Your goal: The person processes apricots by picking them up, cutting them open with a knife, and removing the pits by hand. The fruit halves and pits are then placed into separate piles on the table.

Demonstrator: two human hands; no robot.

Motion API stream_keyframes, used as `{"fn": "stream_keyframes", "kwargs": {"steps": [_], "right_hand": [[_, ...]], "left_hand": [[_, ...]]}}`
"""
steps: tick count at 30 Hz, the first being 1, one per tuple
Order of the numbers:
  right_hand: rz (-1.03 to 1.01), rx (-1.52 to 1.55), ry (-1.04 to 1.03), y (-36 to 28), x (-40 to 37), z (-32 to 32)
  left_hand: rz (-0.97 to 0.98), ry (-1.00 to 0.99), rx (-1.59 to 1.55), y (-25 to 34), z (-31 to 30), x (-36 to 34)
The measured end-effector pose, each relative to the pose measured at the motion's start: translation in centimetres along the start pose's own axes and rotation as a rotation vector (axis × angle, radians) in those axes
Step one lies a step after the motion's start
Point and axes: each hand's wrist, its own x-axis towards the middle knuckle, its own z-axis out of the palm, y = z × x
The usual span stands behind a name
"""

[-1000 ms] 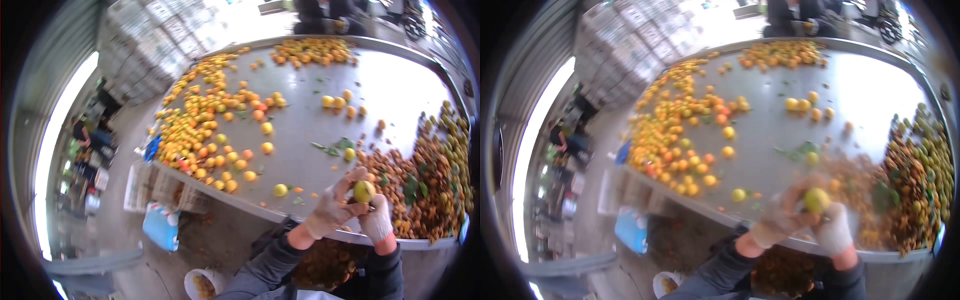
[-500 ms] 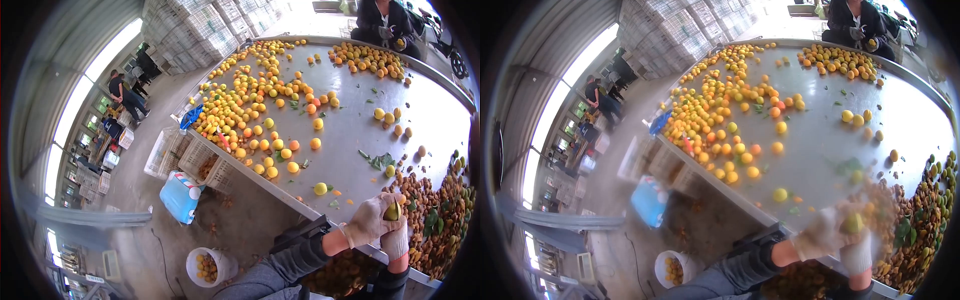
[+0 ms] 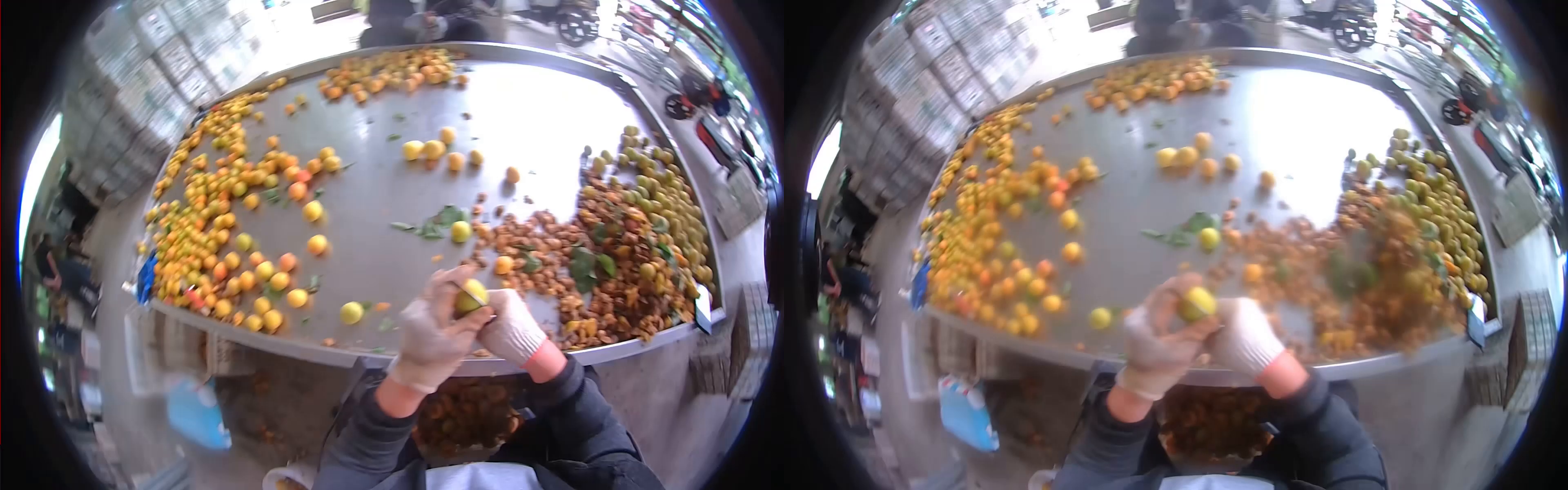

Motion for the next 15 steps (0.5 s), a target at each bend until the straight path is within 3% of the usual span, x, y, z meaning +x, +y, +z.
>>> {"fn": "stream_keyframes", "kwargs": {"steps": [2, 3, 5, 7, 10, 12, 14, 15], "right_hand": [[0.028, 0.203, -0.039, -1.1, 0.0, -0.3], [0.032, 0.288, -0.020, -1.7, 0.1, -0.4], [0.024, 0.253, 0.016, -1.3, 0.3, -0.1], [0.049, 0.331, 0.033, -1.2, 0.2, 0.1], [0.020, 0.306, 0.044, -0.9, -0.2, 0.4], [-0.023, 0.294, 0.068, -1.2, -0.2, -0.4], [0.141, 0.135, -0.288, -2.2, 0.2, -2.8], [0.153, 0.130, -0.289, -1.7, -0.1, -2.5]], "left_hand": [[-0.218, -0.028, -0.328, 0.7, 0.3, -0.1], [-0.207, -0.040, -0.344, 0.7, 0.4, 0.0], [-0.359, -0.018, -0.909, 0.3, 0.3, 0.2], [-0.389, -0.070, -0.950, 0.3, 0.2, 0.2], [-0.481, -0.118, -0.818, 0.6, -0.2, 0.0], [-0.093, -0.167, -0.028, 1.1, -1.0, 0.4], [-0.012, -0.235, 0.078, 1.2, -1.9, 1.1], [0.077, -0.297, 0.190, 1.3, -2.0, 1.2]]}}
